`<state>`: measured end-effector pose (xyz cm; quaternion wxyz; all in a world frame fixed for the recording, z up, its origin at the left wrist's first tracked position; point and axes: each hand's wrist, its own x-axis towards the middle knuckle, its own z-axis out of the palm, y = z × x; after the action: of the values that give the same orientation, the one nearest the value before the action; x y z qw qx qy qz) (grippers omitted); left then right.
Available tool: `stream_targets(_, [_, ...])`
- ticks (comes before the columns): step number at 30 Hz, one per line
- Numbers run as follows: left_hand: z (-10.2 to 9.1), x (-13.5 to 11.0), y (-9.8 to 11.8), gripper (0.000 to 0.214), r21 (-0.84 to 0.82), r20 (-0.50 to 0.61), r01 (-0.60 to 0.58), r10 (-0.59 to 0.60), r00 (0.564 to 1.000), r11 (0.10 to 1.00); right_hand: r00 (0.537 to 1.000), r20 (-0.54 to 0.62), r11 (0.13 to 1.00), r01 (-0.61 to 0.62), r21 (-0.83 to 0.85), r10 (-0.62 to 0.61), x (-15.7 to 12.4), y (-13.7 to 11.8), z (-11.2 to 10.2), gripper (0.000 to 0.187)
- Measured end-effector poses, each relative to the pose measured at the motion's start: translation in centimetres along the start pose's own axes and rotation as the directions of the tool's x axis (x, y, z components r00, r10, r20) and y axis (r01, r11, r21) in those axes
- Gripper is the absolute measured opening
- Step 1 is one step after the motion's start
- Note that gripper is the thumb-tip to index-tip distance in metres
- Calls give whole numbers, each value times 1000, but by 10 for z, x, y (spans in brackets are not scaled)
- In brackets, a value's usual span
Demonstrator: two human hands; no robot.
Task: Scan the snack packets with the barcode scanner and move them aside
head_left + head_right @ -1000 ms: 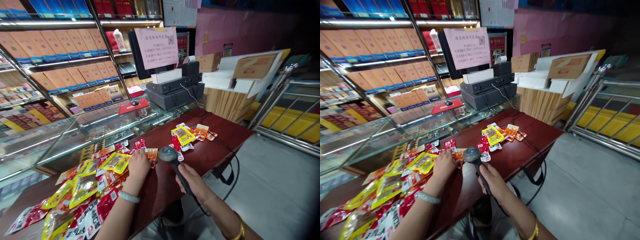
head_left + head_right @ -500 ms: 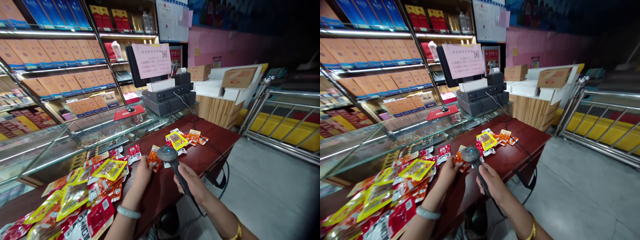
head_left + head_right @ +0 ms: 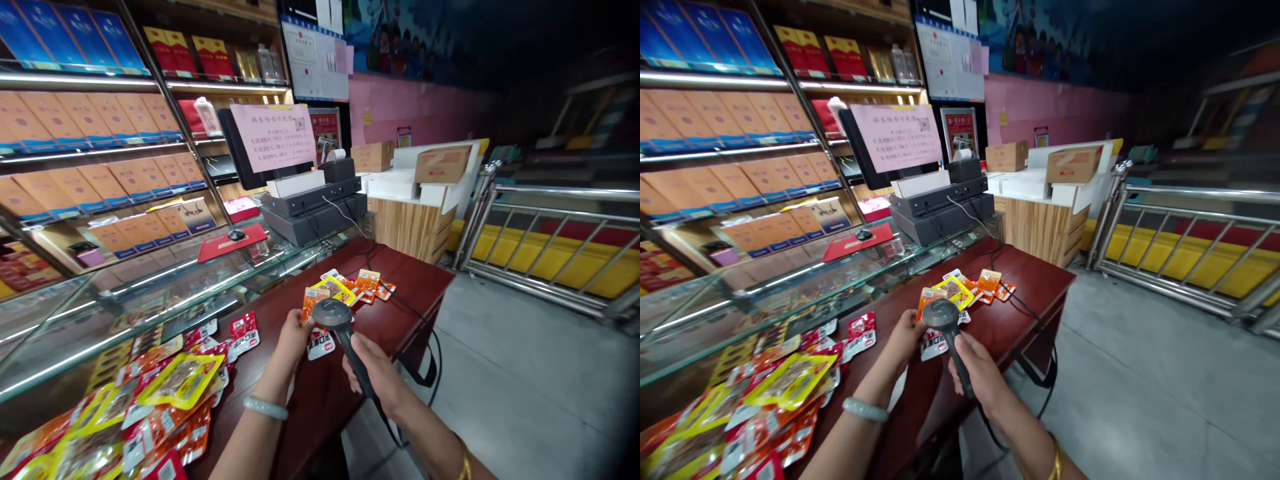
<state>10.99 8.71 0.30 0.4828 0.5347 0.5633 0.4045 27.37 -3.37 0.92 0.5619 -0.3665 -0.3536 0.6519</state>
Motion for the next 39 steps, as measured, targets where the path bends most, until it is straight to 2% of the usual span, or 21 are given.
stream_targets(3, [30, 18, 17, 32, -124, 85, -16, 26, 996, 992, 999, -44, 1000, 16, 8, -16, 0, -2, -6, 53])
stream_targets(5, [41, 27, 25, 38, -135, 90, -65, 77, 993, 989, 998, -55, 1000, 14, 12, -13, -1, -2, -10, 53])
stream_targets(7, [37, 31, 26, 43, -91, 47, -129, 134, 990, 987, 997, -75, 1000, 1, 16, 0, -3, -1, -13, 53])
stream_targets(8, [30, 31, 24, 44, -41, 9, -158, 159, 987, 987, 996, -86, 1000, -7, 19, 9, -4, -1, -14, 53])
stream_targets(10, [4, 27, 17, 45, 173, -79, -204, 220, 972, 964, 995, -94, 999, -25, 30, 28, -6, 1, -14, 52])
stream_targets(12, [-29, 16, 8, 48, 495, -138, -205, 310, 941, 844, 996, -81, 999, -43, 33, 46, -7, 3, -11, 52])
stream_targets(14, [-59, 3, -1, 58, 791, -154, -113, 375, 914, 601, 996, -53, 997, -68, 18, 69, -8, 5, -6, 53])
stream_targets(15, [-71, -3, -6, 65, 869, -166, -40, 369, 914, 492, 996, -37, 997, -82, 9, 82, -8, 6, -2, 54])
stream_targets(17, [-87, -12, -13, 80, 937, -200, 96, 292, 935, 335, 994, 1, 994, -105, -9, 105, -8, 8, 7, 55])
stream_targets(18, [-91, -15, -16, 85, 949, -212, 141, 240, 947, 283, 993, 18, 994, -112, -15, 113, -8, 9, 11, 56])
stream_targets(20, [-93, -21, -20, 86, 961, -197, 158, 160, 967, 228, 991, 44, 992, -121, -27, 122, -8, 12, 18, 57])
stream_targets(24, [-82, -37, -16, 79, 970, -54, 27, 107, 993, 241, 989, 58, 990, -129, -56, 132, -11, 17, 26, 57])
stream_targets(27, [-72, -56, -10, 71, 942, 15, -48, 101, 995, 333, 989, 55, 987, -129, -95, 134, -13, 19, 29, 58])
stream_targets(30, [-69, -70, -2, 44, 903, 41, -95, 138, 990, 419, 990, 59, 984, -123, -127, 131, -15, 20, 30, 59])
stream_targets(32, [-70, -75, 2, 30, 917, -2, -75, 190, 982, 392, 989, 68, 983, -121, -135, 131, -16, 21, 30, 58])
stream_targets(35, [-74, -75, 4, 36, 956, -135, 64, 236, 962, 285, 987, 86, 985, -125, -122, 135, -18, 21, 31, 57])
stream_targets(37, [-76, -71, 3, 43, 957, -172, 122, 173, 970, 263, 985, 104, 986, -123, -108, 135, -20, 22, 31, 56])
stream_targets(39, [-76, -66, 2, 42, 942, -154, 123, 76, 985, 312, 984, 116, 988, -121, -100, 133, -21, 22, 30, 56])
